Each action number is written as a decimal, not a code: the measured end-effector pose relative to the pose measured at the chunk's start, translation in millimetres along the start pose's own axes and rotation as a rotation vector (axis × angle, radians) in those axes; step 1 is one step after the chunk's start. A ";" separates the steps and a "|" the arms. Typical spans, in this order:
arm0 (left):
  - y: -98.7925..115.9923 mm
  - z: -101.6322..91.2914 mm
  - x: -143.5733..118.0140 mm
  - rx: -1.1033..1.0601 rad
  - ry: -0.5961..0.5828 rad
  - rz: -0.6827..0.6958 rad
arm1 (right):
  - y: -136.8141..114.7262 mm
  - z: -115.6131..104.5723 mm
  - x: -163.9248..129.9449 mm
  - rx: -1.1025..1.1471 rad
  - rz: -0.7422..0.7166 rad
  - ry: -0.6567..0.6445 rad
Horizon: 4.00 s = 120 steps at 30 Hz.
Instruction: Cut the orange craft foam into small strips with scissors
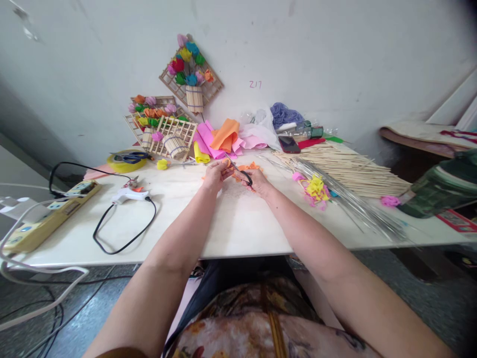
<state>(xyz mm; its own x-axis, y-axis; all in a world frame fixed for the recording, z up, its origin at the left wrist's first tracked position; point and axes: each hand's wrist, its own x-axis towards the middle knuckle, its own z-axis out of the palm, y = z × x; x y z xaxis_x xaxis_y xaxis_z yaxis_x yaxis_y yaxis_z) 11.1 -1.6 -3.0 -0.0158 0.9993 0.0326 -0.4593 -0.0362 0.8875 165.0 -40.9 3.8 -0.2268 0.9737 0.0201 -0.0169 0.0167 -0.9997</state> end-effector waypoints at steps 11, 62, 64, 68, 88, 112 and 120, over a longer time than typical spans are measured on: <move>-0.6 -1.8 1.6 -0.013 0.001 0.014 | -1.0 1.2 -1.4 0.039 0.013 -0.018; -0.3 -0.5 -3.0 0.015 -0.092 0.044 | -7.2 -5.5 -7.1 0.106 0.119 -0.021; -0.6 -0.8 -2.9 0.021 -0.108 0.049 | -7.4 -5.4 -7.3 0.109 0.125 0.002; -1.1 -1.6 -2.5 0.028 -0.140 0.060 | -3.4 -6.8 -3.8 0.093 0.103 0.002; 1.8 2.1 -3.3 -0.038 -0.016 0.011 | -0.7 -6.9 -1.4 0.073 0.075 -0.024; 0.4 2.4 -2.0 -0.051 0.014 0.027 | -3.9 -0.6 -2.5 0.064 0.042 0.023; -0.8 2.7 -0.5 -0.089 -0.007 0.063 | -5.1 -0.3 -4.3 0.041 0.059 0.004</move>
<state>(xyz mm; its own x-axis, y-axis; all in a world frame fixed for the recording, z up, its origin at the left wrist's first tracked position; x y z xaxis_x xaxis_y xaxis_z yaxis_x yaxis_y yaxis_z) 13.9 -2.1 -2.5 -0.0413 0.9951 0.0902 -0.5347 -0.0983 0.8393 166.3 -45.1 8.9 -0.2248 0.9736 -0.0388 -0.0441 -0.0500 -0.9978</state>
